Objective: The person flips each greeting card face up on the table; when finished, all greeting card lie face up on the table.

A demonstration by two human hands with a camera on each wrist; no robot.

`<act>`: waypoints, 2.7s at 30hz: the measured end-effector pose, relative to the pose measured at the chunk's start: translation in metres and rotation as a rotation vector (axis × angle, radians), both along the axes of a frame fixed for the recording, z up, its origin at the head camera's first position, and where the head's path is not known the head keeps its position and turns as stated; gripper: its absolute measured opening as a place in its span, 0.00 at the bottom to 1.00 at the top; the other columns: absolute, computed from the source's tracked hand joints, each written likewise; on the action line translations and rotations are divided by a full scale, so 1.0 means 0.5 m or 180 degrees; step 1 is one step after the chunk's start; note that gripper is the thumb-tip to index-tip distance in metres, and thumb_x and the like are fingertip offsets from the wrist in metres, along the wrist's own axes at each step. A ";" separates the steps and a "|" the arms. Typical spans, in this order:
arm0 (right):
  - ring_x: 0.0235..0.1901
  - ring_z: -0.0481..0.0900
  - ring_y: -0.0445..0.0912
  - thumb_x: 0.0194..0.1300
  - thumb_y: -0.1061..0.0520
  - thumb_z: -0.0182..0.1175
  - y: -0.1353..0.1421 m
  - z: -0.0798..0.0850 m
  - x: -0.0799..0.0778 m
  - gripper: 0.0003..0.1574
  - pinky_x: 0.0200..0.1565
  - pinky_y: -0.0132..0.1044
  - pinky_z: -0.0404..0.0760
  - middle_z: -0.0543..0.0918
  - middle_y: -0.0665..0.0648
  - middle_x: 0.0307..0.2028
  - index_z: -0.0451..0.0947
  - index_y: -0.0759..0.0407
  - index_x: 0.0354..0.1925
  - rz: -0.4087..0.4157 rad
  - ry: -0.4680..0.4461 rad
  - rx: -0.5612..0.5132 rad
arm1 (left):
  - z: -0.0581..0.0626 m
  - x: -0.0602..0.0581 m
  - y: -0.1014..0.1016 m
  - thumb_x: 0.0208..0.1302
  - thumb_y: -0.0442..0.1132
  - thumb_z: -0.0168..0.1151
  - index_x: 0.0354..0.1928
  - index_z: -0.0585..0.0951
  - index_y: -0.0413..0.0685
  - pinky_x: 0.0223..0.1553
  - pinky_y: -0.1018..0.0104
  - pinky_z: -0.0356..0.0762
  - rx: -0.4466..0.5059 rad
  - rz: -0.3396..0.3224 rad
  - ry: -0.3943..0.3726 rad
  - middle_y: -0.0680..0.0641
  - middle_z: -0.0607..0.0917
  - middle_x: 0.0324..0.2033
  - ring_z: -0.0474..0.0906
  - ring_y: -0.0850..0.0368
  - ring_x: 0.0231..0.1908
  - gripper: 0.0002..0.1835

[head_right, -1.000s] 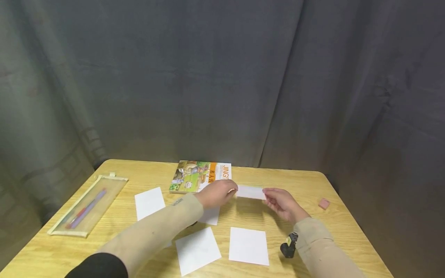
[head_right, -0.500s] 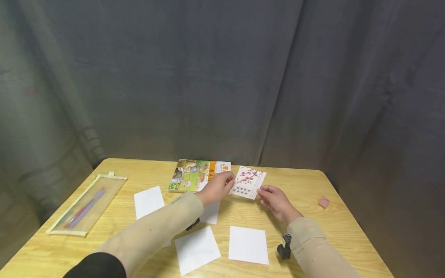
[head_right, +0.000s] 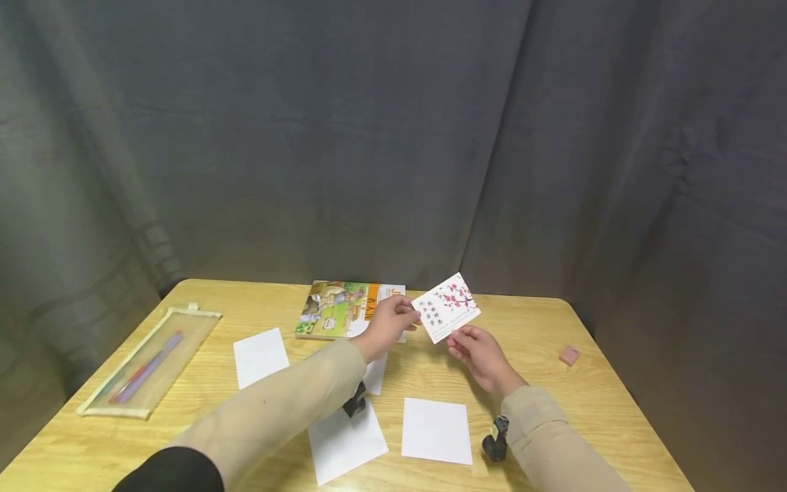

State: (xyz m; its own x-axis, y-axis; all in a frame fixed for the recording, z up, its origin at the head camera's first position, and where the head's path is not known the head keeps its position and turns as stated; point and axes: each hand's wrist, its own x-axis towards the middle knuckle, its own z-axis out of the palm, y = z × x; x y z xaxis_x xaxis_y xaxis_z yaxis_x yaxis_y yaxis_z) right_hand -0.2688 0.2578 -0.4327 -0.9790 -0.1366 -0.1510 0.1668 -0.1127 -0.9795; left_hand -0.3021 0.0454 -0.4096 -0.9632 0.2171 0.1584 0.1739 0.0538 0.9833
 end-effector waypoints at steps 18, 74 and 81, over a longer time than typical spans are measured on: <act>0.38 0.80 0.43 0.80 0.63 0.52 0.042 0.004 0.009 0.16 0.42 0.34 0.85 0.82 0.59 0.42 0.72 0.77 0.56 -0.0164 0.0094 0.1525 | -0.045 -0.001 -0.017 0.69 0.25 0.60 0.43 0.81 0.33 0.33 0.63 0.85 -0.0648 0.0003 -0.0341 0.46 0.82 0.31 0.83 0.51 0.29 0.05; 0.39 0.84 0.47 0.76 0.64 0.55 -0.133 0.044 0.023 0.15 0.46 0.42 0.85 0.86 0.63 0.40 0.78 0.78 0.51 0.0551 0.0010 0.1887 | -0.028 0.064 -0.247 0.72 0.41 0.57 0.67 0.75 0.36 0.69 0.53 0.67 -0.3360 -0.1198 0.1140 0.38 0.76 0.66 0.70 0.43 0.68 0.25; 0.41 0.84 0.48 0.73 0.67 0.55 -0.194 0.018 0.032 0.15 0.50 0.43 0.85 0.84 0.64 0.41 0.76 0.80 0.50 0.0703 -0.0242 0.1363 | -0.057 0.081 -0.272 0.77 0.47 0.50 0.75 0.71 0.45 0.75 0.60 0.53 -0.3919 -0.1893 0.1195 0.42 0.63 0.77 0.54 0.49 0.78 0.29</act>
